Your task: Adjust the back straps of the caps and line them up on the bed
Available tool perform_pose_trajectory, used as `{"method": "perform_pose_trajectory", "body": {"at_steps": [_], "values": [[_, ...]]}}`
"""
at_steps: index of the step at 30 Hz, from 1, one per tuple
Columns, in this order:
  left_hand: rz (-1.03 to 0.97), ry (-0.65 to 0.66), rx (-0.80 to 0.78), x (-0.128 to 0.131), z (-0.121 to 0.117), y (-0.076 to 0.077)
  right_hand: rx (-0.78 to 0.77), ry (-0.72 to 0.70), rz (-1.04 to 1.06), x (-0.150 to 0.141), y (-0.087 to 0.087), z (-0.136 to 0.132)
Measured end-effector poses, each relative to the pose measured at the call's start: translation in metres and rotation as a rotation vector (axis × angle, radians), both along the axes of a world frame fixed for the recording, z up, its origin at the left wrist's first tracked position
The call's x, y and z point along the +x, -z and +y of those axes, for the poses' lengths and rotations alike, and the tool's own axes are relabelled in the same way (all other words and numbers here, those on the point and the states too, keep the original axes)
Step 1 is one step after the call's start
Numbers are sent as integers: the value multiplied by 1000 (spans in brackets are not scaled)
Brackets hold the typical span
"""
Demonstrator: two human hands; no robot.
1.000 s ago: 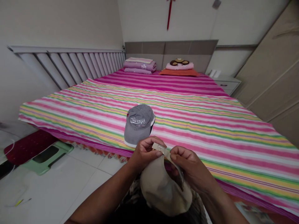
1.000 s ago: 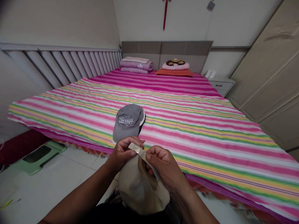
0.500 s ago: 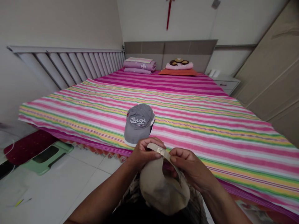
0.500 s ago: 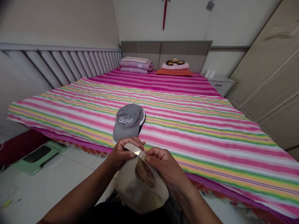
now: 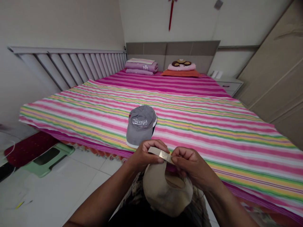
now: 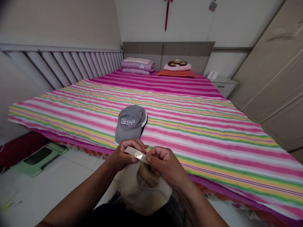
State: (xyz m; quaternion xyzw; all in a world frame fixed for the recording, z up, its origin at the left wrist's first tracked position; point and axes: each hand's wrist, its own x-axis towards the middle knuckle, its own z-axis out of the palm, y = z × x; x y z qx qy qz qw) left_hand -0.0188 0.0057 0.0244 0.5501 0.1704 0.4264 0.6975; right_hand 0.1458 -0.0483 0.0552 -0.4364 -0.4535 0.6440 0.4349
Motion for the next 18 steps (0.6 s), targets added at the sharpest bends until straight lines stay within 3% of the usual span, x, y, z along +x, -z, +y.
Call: {"method": "perform_pose_trajectory", "body": {"at_steps": [10, 18], "values": [[-13, 2, 90, 1, -4, 3, 13, 82, -29, -8, 2, 0], [0, -37, -1, -1, -2, 4, -104, -60, 103, 0, 6, 1]]}}
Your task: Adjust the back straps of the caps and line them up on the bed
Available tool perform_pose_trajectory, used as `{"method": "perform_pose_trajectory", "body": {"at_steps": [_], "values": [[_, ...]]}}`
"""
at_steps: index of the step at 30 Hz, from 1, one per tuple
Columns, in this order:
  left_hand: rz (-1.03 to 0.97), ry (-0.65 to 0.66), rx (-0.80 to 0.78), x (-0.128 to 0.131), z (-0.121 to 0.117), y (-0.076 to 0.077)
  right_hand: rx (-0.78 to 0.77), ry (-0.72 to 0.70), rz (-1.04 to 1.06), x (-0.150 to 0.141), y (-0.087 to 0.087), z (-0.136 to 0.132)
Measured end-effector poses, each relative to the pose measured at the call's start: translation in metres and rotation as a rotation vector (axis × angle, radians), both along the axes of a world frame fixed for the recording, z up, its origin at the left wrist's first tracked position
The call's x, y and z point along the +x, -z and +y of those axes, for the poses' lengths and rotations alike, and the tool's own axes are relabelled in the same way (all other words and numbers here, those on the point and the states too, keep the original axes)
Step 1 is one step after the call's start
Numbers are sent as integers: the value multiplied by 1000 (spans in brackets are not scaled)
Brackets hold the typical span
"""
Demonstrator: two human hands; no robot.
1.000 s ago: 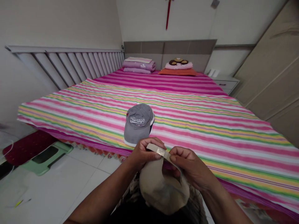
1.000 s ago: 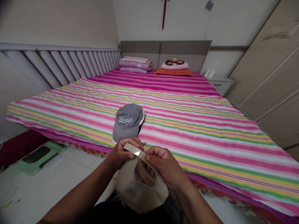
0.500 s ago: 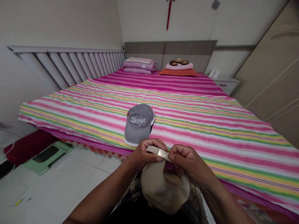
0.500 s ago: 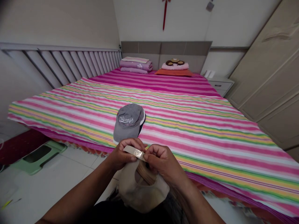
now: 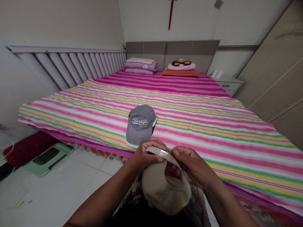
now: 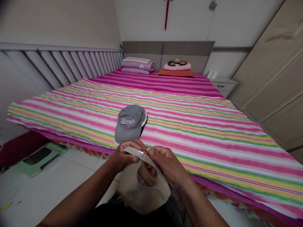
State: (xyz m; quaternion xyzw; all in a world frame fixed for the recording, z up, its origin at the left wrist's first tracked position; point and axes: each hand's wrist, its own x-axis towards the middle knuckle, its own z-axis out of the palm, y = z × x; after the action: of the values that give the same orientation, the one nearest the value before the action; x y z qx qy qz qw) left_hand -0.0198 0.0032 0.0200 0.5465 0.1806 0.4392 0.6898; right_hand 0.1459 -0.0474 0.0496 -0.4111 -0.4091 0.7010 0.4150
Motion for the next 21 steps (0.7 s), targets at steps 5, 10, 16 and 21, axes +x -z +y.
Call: {"method": "perform_pose_trajectory", "body": {"at_steps": [5, 10, 16, 21], "values": [[38, 84, -77, -5, 1, -2, -18, 23, -12, 7, -2, 0], [50, 298, -210, -12, 12, -11, 43, 8, -30, 10, -4, -1], [335, 460, -266, -14, 24, -20, 77, 11, -80, 8, -5, -3], [462, 513, -332, -11, 20, -27, 44, 27, -17, 7, -3, -3]]}}
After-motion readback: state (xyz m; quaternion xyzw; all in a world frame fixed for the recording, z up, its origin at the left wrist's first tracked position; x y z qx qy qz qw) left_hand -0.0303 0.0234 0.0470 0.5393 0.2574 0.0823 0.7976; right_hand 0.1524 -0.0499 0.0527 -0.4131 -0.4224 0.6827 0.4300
